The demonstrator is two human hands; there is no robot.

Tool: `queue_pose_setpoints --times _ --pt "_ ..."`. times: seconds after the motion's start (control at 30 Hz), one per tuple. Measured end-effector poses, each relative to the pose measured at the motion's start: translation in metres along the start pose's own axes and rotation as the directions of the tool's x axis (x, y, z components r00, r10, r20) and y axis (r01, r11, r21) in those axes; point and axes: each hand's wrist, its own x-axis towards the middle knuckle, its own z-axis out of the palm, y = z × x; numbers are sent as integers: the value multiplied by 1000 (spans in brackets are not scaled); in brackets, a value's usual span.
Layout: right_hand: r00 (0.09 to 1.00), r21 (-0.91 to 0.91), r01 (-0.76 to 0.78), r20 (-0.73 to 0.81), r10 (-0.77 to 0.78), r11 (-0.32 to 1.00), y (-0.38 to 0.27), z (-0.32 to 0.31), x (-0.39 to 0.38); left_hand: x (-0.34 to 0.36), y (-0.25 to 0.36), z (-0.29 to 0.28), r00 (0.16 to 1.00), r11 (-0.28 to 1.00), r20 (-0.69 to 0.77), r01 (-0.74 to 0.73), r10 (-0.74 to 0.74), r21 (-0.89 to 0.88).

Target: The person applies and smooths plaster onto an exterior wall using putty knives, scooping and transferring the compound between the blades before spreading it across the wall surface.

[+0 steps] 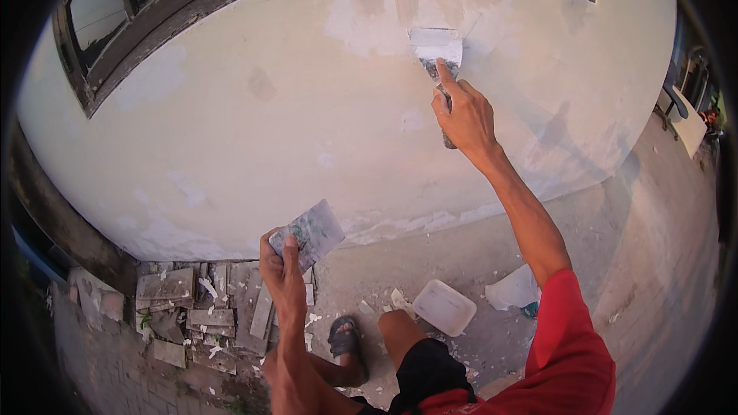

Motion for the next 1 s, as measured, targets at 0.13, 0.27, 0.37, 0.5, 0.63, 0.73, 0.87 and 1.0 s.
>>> queue_pose_setpoints --times 0.13,0.27,0.37,0.5,0.63,0.73,0.87,1.0 --pt "990 2 -19 -138 19 1000 -20 -16 83 -2 2 3 1000 1000 10 -12 12 -23" --pt "999 -25 -35 12 35 999 -30 -2 85 -2 3 9 1000 997 13 -11 12 -73" --pt "993 -62 16 118 -8 998 -33 11 38 0 -1 4 997 996 0 -78 79 -50" --pt "982 -97 10 188 9 995 -20 -7 4 -1 -3 1 999 998 -12 -47 47 -32" --pt "1000 -33 -15 -24 14 999 -22 -35 61 -1 0 3 999 998 15 -35 35 -55" --pt "976 63 -189 118 181 980 -37 -39 98 0 -1 6 999 996 13 -30 32 -84" --pt "975 -105 -48 209 69 993 -33 -5 51 -1 -6 7 999 996 1 -32 33 -88" --pt "935 -159 -77 331 127 984 1 -22 -4 -2 -5 10 999 993 19 -34 37 -117"
